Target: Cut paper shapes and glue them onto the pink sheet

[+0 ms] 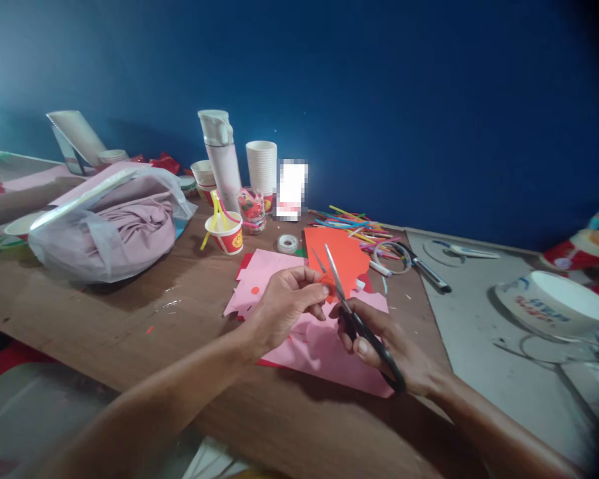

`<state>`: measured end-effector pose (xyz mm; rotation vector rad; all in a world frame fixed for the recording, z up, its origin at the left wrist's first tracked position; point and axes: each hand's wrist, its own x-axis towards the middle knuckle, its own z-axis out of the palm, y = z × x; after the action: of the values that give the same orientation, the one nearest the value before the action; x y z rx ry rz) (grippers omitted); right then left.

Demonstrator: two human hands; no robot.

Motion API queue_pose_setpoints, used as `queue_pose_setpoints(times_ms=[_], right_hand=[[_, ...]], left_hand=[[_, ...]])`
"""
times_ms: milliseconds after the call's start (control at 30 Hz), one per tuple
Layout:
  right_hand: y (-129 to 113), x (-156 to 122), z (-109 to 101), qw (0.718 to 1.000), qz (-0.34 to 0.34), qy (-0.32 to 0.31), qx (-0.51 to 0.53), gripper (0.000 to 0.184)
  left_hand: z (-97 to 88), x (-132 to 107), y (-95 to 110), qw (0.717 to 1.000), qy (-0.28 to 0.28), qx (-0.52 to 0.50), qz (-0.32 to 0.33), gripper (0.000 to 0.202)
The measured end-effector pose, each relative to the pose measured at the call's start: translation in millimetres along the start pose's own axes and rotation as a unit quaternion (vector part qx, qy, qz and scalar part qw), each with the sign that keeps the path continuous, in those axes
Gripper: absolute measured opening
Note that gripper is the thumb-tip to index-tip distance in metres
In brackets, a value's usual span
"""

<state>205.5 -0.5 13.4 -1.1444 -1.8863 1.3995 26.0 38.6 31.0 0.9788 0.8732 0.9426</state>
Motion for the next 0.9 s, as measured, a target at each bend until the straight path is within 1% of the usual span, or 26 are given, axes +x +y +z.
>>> queue_pose_setpoints(times_ms=[133, 267, 367, 533, 700, 900], right_hand=[[2, 0, 1, 1.000, 0.017, -0.003, 0.019, 0.027], [8, 0, 1, 1.000, 0.003, 0.007, 0.010, 0.028], [10, 0, 1, 1.000, 0.005, 0.010, 0.011, 0.027], [12, -1, 1, 1.000, 0.013, 0.013, 0.017, 0.034], [14, 1, 1, 1.000, 0.012, 0.020, 0.017, 0.038], [18, 0, 1, 0.999, -0.002, 0.042, 0.018, 0.041]], left_hand=[[-0.5, 1, -1, 1.000, 0.002, 0.003, -0.003, 0.005], [-1.3, 1, -1, 1.000, -0.001, 0.005, -0.006, 0.005], [-1.3, 0, 1, 1.000, 0.005, 0.009, -0.012, 0.004], [-2.0, 1, 2, 1.000, 0.007, 0.020, -0.018, 0.004], [-2.5, 1, 0, 1.000, -0.007, 0.006, -0.025, 0.004], [-1.0, 0, -7, 0.999, -0.036, -0.017, -0.035, 0.016]])
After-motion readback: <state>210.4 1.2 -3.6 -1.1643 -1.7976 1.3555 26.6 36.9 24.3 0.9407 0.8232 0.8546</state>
